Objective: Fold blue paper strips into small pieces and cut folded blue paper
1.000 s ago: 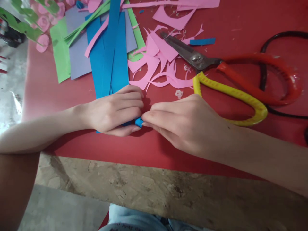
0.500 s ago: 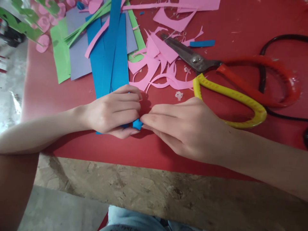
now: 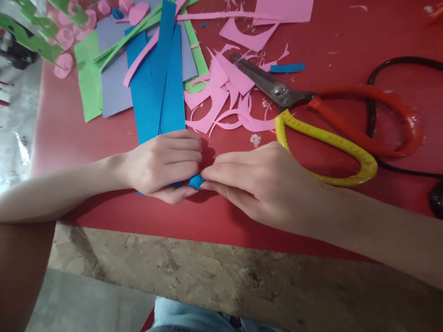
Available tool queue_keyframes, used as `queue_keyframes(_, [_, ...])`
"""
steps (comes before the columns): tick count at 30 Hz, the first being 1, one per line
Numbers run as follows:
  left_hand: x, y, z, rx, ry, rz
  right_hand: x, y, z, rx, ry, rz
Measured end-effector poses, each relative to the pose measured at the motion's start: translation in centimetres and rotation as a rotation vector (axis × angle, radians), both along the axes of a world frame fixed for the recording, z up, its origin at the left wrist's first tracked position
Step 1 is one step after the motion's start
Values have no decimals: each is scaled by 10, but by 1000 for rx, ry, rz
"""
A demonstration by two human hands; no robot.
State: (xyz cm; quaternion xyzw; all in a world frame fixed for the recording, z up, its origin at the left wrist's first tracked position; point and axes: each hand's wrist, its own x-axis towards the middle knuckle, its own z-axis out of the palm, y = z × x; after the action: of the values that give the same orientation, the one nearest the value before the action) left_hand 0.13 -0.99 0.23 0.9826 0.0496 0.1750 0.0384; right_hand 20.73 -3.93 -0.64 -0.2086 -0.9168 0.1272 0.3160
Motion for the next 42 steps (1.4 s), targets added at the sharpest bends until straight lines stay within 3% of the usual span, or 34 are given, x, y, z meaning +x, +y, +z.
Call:
queue_keyframes(6, [0,-1,1,-8,-7,6,0,2,2,-76,5,18])
queue_keyframes(14, [-1,0,2,-4,91,10,1,-1,-1,32,-19,-17])
queue_keyframes(23, [-1,-2,1,42,112,71,0,-1,-1,20,-49,-62])
queue_keyframes(30, [-1,-2,1,-11,55,56,-1,-2,0,-29,-73,-54])
queue_keyframes(42, [-2,-2,1,-97,99,21,-1,-3,1,76,-58,-66])
